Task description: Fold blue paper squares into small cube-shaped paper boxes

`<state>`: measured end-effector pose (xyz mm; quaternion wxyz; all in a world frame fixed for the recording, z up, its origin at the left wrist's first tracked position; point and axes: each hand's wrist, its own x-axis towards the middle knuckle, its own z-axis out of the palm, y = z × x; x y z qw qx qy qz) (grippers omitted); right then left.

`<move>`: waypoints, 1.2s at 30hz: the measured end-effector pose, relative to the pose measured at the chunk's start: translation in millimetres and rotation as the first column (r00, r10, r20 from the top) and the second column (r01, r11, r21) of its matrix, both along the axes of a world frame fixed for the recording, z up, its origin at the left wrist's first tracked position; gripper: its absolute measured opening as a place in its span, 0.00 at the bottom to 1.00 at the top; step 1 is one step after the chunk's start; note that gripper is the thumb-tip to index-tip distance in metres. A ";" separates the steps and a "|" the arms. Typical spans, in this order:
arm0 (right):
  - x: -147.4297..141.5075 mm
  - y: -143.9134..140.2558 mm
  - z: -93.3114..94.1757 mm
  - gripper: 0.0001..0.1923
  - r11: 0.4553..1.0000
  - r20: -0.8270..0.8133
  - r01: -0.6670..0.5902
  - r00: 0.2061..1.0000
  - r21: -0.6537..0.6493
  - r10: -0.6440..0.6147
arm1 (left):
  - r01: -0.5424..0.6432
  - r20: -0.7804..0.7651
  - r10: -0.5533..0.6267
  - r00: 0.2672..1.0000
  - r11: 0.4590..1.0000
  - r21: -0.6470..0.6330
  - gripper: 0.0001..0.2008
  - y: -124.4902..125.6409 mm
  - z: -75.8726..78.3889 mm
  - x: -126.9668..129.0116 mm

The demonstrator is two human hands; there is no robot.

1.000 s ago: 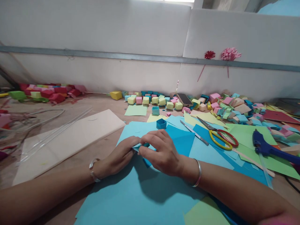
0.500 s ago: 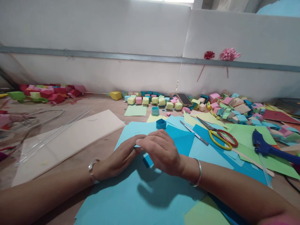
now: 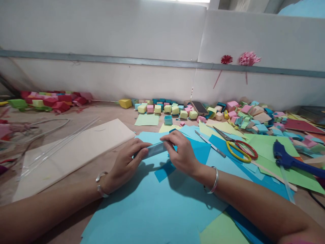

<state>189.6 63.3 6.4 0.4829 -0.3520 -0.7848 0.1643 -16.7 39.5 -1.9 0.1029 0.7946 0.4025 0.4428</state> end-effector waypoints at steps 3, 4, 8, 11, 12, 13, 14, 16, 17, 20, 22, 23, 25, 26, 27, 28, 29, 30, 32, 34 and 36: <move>0.0 1.8 -0.2 0.06 0.998 0.034 -0.011 0.999 -0.058 0.013 | 0.006 0.020 -0.005 1.000 0.999 -0.054 0.10 -0.2 0.6 -0.2; -0.1 2.2 -0.1 0.05 0.997 0.036 -0.010 0.999 -0.077 0.013 | 0.008 0.019 -0.007 1.000 0.998 -0.069 0.09 -0.5 1.1 -0.2; -0.3 4.1 -0.5 0.06 0.995 0.045 0.001 0.999 -0.098 0.004 | 0.009 0.005 -0.008 1.000 0.989 -0.151 0.10 -1.3 4.0 0.2; 0.5 7.2 -2.1 0.07 0.996 0.099 0.010 0.995 -0.091 -0.001 | -0.007 -0.008 0.005 1.000 0.977 -0.214 0.12 -0.2 5.2 0.8; 0.9 8.6 -3.0 0.07 0.995 0.128 0.010 0.992 -0.098 0.003 | -0.017 -0.022 0.012 1.000 0.971 -0.240 0.12 0.4 5.4 1.1; 1.3 10.0 -4.2 0.07 0.994 0.163 0.005 0.986 -0.108 0.013 | -0.028 -0.042 0.018 0.999 0.963 -0.269 0.12 1.1 5.5 1.3; 1.8 11.4 -5.5 0.08 0.993 0.203 -0.002 0.979 -0.116 0.026 | -0.040 -0.067 0.021 0.998 0.953 -0.300 0.12 1.7 5.7 1.6; 2.8 14.2 -8.7 0.08 0.993 0.288 -0.018 0.956 -0.117 0.052 | -0.058 -0.116 0.018 0.993 0.932 -0.357 0.13 2.6 6.2 2.0; 3.3 15.4 -10.3 0.08 0.994 0.331 -0.024 0.942 -0.105 0.057 | -0.064 -0.135 0.013 0.991 0.923 -0.378 0.13 3.0 6.4 2.3; 4.4 18.3 -14.0 0.09 0.997 0.444 -0.020 0.895 -0.070 0.049 | -0.066 -0.161 0.001 0.987 0.914 -0.401 0.12 3.8 6.9 2.8; 4.7 19.3 -14.7 0.10 0.997 0.506 0.000 0.862 -0.073 0.036 | -0.068 -0.167 0.000 0.986 0.914 -0.399 0.12 4.3 6.9 3.2; 4.6 19.6 -14.6 0.10 0.997 0.531 0.016 0.847 -0.079 0.029 | -0.072 -0.170 0.004 0.985 0.915 -0.397 0.12 4.5 7.0 3.4; 4.0 19.6 -13.8 0.10 0.995 0.572 0.045 0.820 -0.088 0.014 | -0.090 -0.178 0.019 0.984 0.914 -0.397 0.11 4.7 6.9 3.6; 3.3 19.3 -13.4 0.09 0.994 0.589 0.056 0.808 -0.091 0.009 | -0.105 -0.183 0.033 0.983 0.912 -0.398 0.10 4.9 6.7 3.7; 2.3 18.9 -13.2 0.09 0.993 0.606 0.065 0.796 -0.094 0.006 | -0.123 -0.189 0.050 0.981 0.910 -0.396 0.09 5.0 6.3 3.6; 1.1 18.5 -13.3 0.09 0.993 0.624 0.075 0.781 -0.094 0.001 | -0.137 -0.200 0.061 0.978 0.910 -0.391 0.08 5.3 5.6 3.4; -0.4 17.9 -13.7 0.08 0.992 0.644 0.087 0.765 -0.090 -0.009 | -0.142 -0.217 0.061 0.974 0.913 -0.382 0.06 5.7 4.7 2.9; -2.0 17.4 -14.4 0.07 0.991 0.662 0.105 0.749 -0.081 -0.025 | -0.137 -0.237 0.050 0.970 0.919 -0.369 0.06 6.2 3.6 2.3; -5.3 16.3 -16.4 0.05 0.988 0.693 0.142 0.718 -0.055 -0.065 | -0.107 -0.288 0.007 0.957 0.937 -0.334 0.07 7.1 1.4 0.8; -7.7 15.7 -18.4 0.05 0.985 0.712 0.168 0.695 -0.032 -0.096 | -0.083 -0.355 -0.029 0.934 0.951 -0.297 0.11 7.1 0.6 -0.6; -8.7 15.7 -20.1 0.05 0.984 0.720 0.179 0.685 -0.020 -0.110 | -0.078 -0.442 -0.043 0.896 0.965 -0.252 0.14 5.0 2.1 -1.0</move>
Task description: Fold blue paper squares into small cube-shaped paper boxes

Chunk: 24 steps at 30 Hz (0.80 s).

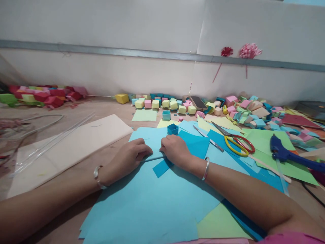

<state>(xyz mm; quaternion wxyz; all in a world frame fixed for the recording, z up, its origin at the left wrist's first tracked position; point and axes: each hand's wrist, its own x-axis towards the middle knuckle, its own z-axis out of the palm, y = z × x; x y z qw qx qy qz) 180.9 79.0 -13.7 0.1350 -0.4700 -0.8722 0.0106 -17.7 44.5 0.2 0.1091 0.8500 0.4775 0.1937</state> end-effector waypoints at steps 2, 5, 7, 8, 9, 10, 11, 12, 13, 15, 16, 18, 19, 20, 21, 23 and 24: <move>0.5 0.8 -1.6 0.06 1.000 -0.006 -0.008 1.000 0.008 0.008 | 0.030 -0.115 -0.022 0.993 0.997 0.072 0.16 -4.1 3.4 1.0; 3.0 1.3 -4.4 0.07 0.993 -0.014 -0.058 0.998 0.103 0.060 | 0.085 -0.298 -0.031 0.954 0.982 0.167 0.15 -11.1 8.1 3.8; 4.0 -1.1 -6.2 0.09 0.966 0.011 -0.121 0.992 0.230 0.122 | 0.104 -0.385 -0.033 0.922 0.981 0.163 0.15 -13.8 8.3 5.0; 3.8 -3.4 -6.8 0.10 0.943 0.032 -0.164 0.986 0.291 0.162 | 0.105 -0.408 -0.035 0.912 0.983 0.150 0.15 -14.3 7.6 5.1; 3.2 -6.4 -7.2 0.10 0.918 0.059 -0.213 0.977 0.334 0.205 | 0.104 -0.419 -0.037 0.907 0.985 0.140 0.15 -14.2 6.5 5.0; 2.1 -9.9 -7.4 0.11 0.896 0.091 -0.263 0.965 0.359 0.247 | 0.103 -0.421 -0.038 0.906 0.986 0.133 0.15 -13.8 5.4 4.8; 0.6 -13.5 -7.3 0.12 0.877 0.125 -0.305 0.952 0.373 0.278 | 0.103 -0.417 -0.041 0.908 0.986 0.128 0.15 -13.2 4.5 4.5; -1.0 -17.0 -7.1 0.13 0.868 0.158 -0.324 0.946 0.376 0.284 | 0.103 -0.411 -0.043 0.911 0.987 0.125 0.15 -12.7 4.0 4.2; -2.6 -20.2 -6.7 0.14 0.868 0.187 -0.331 0.942 0.371 0.279 | 0.104 -0.404 -0.048 0.914 0.987 0.118 0.16 -12.3 4.0 4.1; -5.2 -24.7 -5.4 0.14 0.881 0.236 -0.322 0.939 0.347 0.250 | 0.103 -0.388 -0.054 0.920 0.989 0.107 0.16 -11.9 5.1 4.4; -6.0 -26.1 -4.7 0.14 0.889 0.256 -0.316 0.937 0.332 0.237 | 0.102 -0.383 -0.055 0.922 0.989 0.103 0.16 -11.9 6.0 4.6; -6.7 -27.5 -3.2 0.14 0.903 0.291 -0.305 0.932 0.304 0.216 | 0.100 -0.372 -0.054 0.927 0.989 0.105 0.17 -11.9 7.5 5.1; -6.6 -27.7 -2.7 0.13 0.909 0.306 -0.298 0.930 0.291 0.207 | 0.100 -0.369 -0.054 0.928 0.989 0.108 0.17 -11.8 7.7 5.2; -6.4 -27.8 -2.4 0.12 0.916 0.316 -0.289 0.928 0.279 0.196 | 0.101 -0.367 -0.053 0.929 0.988 0.113 0.17 -11.5 7.7 5.3; -6.0 -27.9 -2.2 0.11 0.922 0.323 -0.278 0.928 0.270 0.185 | 0.104 -0.365 -0.054 0.929 0.988 0.117 0.16 -11.1 7.4 5.3; -5.0 -28.0 -2.4 0.08 0.931 0.325 -0.261 0.930 0.255 0.172 | 0.108 -0.371 -0.055 0.927 0.987 0.123 0.16 -10.3 6.5 5.3; -4.7 -28.2 -2.6 0.07 0.933 0.321 -0.258 0.931 0.250 0.172 | 0.109 -0.381 -0.054 0.923 0.986 0.124 0.15 -9.9 6.2 5.3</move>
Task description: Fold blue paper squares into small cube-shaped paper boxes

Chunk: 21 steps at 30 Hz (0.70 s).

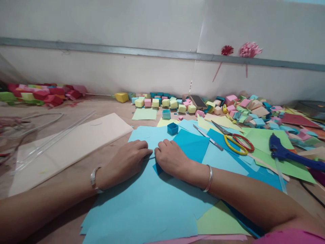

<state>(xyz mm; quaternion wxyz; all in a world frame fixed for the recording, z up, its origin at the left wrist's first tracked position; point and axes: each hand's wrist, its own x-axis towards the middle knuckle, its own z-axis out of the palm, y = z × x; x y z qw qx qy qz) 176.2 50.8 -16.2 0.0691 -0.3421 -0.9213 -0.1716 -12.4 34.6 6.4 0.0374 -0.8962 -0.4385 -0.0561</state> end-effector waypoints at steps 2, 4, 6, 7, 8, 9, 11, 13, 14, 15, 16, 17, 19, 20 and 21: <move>0.0 -0.7 -0.3 0.07 1.000 -0.008 -0.013 1.000 -0.005 0.013 | -0.005 -0.028 0.005 1.000 1.000 0.006 0.15 0.3 0.2 0.2; -0.9 -1.9 0.0 0.10 0.999 0.001 -0.037 0.999 0.002 0.037 | -0.014 -0.053 0.014 0.998 1.000 0.003 0.15 -0.1 1.6 0.5; -1.8 -3.1 1.0 0.11 0.999 0.028 -0.049 0.998 0.004 0.049 | -0.020 -0.067 0.019 0.998 1.000 -0.006 0.16 -0.7 3.8 0.6; -1.9 -3.4 1.8 0.12 0.999 0.047 -0.040 0.998 0.001 0.040 | -0.021 -0.071 0.021 0.997 1.000 -0.008 0.16 -0.9 4.8 0.5; -1.5 -3.4 2.6 0.11 1.000 0.065 -0.017 0.998 0.000 0.017 | -0.021 -0.072 0.020 0.997 1.000 -0.009 0.17 -1.1 5.6 0.5; -0.5 -3.2 3.3 0.11 1.000 0.081 0.013 0.997 0.002 -0.013 | -0.020 -0.073 0.019 0.997 1.000 -0.009 0.17 -1.1 6.2 0.4; 2.6 -1.8 4.0 0.11 0.998 0.104 0.062 0.993 0.020 -0.064 | -0.016 -0.074 0.016 0.997 1.000 -0.009 0.18 -0.9 6.5 0.2; 5.7 0.0 3.4 0.11 0.997 0.120 0.062 0.991 0.041 -0.066 | -0.019 -0.083 0.018 0.996 1.000 -0.009 0.17 -0.7 6.1 0.1; 6.7 0.8 2.6 0.11 0.998 0.130 0.045 0.990 0.044 -0.050 | -0.019 -0.090 0.019 0.996 1.000 -0.004 0.16 -0.8 5.9 0.3; 7.2 1.4 1.8 0.11 0.999 0.142 0.024 0.989 0.045 -0.030 | -0.018 -0.098 0.018 0.995 1.000 0.004 0.16 -1.2 5.8 0.6; 7.3 1.9 0.9 0.10 0.999 0.155 0.010 0.988 0.046 -0.017 | -0.013 -0.108 0.014 0.994 1.000 0.013 0.15 -1.9 5.9 1.0; 7.0 2.0 0.3 0.10 0.999 0.167 0.005 0.986 0.047 -0.012 | -0.008 -0.120 0.011 0.993 1.000 0.025 0.14 -3.0 6.2 1.6; 6.1 1.7 0.1 0.09 0.999 0.187 0.009 0.982 0.047 -0.018 | 0.005 -0.151 0.002 0.989 0.999 0.043 0.12 -5.8 7.8 3.3; 5.6 1.3 0.5 0.09 0.999 0.194 0.014 0.981 0.045 -0.023 | 0.006 -0.171 0.002 0.985 0.999 0.052 0.12 -7.4 8.9 4.2; 5.3 0.9 1.3 0.09 0.999 0.201 0.019 0.979 0.041 -0.027 | 0.003 -0.192 0.009 0.981 0.998 0.061 0.12 -9.0 10.0 4.9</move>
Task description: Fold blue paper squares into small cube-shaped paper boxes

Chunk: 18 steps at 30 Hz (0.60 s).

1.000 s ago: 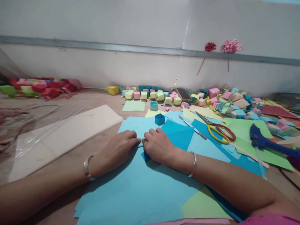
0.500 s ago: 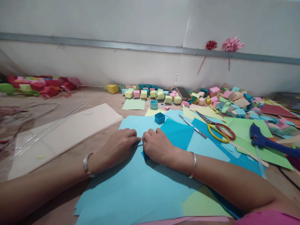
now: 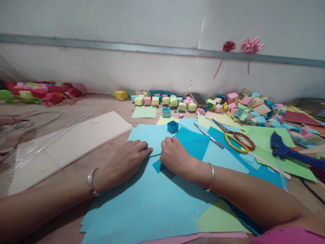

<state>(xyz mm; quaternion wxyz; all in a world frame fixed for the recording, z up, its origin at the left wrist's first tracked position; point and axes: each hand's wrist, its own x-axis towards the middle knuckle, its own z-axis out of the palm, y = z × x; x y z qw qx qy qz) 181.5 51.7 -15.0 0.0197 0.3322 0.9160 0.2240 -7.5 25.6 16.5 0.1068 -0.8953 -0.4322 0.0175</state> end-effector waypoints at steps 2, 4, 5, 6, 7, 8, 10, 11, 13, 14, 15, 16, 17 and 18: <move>-0.3 -1.0 1.8 0.08 1.000 0.009 0.006 1.000 -0.012 -0.006 | -0.014 -0.048 0.015 0.999 1.000 0.022 0.11 -2.8 2.0 0.9; -0.1 -1.6 3.3 0.09 1.000 0.015 0.012 1.000 -0.016 -0.012 | -0.019 -0.092 0.022 0.995 0.999 0.037 0.11 -5.3 3.2 0.9; 0.0 -1.7 3.6 0.09 1.000 0.017 0.014 1.000 -0.015 -0.013 | -0.020 -0.111 0.025 0.993 0.999 0.045 0.11 -6.5 3.4 0.6; 0.2 -1.6 3.6 0.09 1.000 0.016 0.014 1.000 -0.011 -0.014 | -0.022 -0.130 0.029 0.991 0.998 0.055 0.10 -7.7 3.4 0.4; 0.5 -1.3 3.4 0.09 1.000 0.014 0.014 1.000 -0.006 -0.014 | -0.027 -0.148 0.037 0.988 0.997 0.066 0.10 -9.0 3.4 0.3; 0.8 -0.8 2.9 0.09 1.000 0.010 0.013 1.000 -0.002 -0.013 | -0.033 -0.169 0.046 0.985 0.997 0.076 0.10 -10.3 3.4 0.4; 1.5 0.3 1.8 0.09 1.000 0.005 0.009 1.000 -0.002 -0.009 | -0.022 -0.225 0.041 0.974 0.996 0.085 0.10 -13.1 3.6 1.3; 1.8 0.7 1.4 0.09 1.000 0.005 0.010 1.000 -0.004 -0.010 | 0.001 -0.259 0.021 0.966 0.996 0.084 0.10 -14.5 3.7 2.0; 2.2 -0.2 1.8 0.09 1.000 0.004 0.013 1.000 -0.008 -0.013 | 0.069 -0.329 -0.037 0.943 0.994 0.087 0.10 -16.9 3.1 3.2; 2.1 -1.7 2.6 0.10 1.000 -0.004 0.018 1.000 -0.004 -0.018 | 0.106 -0.362 -0.065 0.930 0.990 0.096 0.10 -17.8 2.1 3.5; 1.7 -4.0 3.8 0.10 1.000 -0.017 0.025 1.000 0.006 -0.025 | 0.139 -0.390 -0.086 0.917 0.984 0.111 0.10 -18.4 0.5 3.4; 1.0 -7.0 5.4 0.10 0.999 -0.037 0.029 0.999 0.019 -0.028 | 0.168 -0.412 -0.100 0.906 0.977 0.132 0.09 -18.8 -1.7 3.0; -0.2 -10.5 7.1 0.11 0.999 -0.061 0.025 0.998 0.032 -0.023 | 0.190 -0.424 -0.107 0.899 0.969 0.159 0.08 -19.0 -4.3 2.3; -1.7 -14.3 9.0 0.11 0.999 -0.083 0.011 0.997 0.040 -0.008 | 0.207 -0.430 -0.109 0.896 0.960 0.188 0.08 -19.1 -7.2 1.4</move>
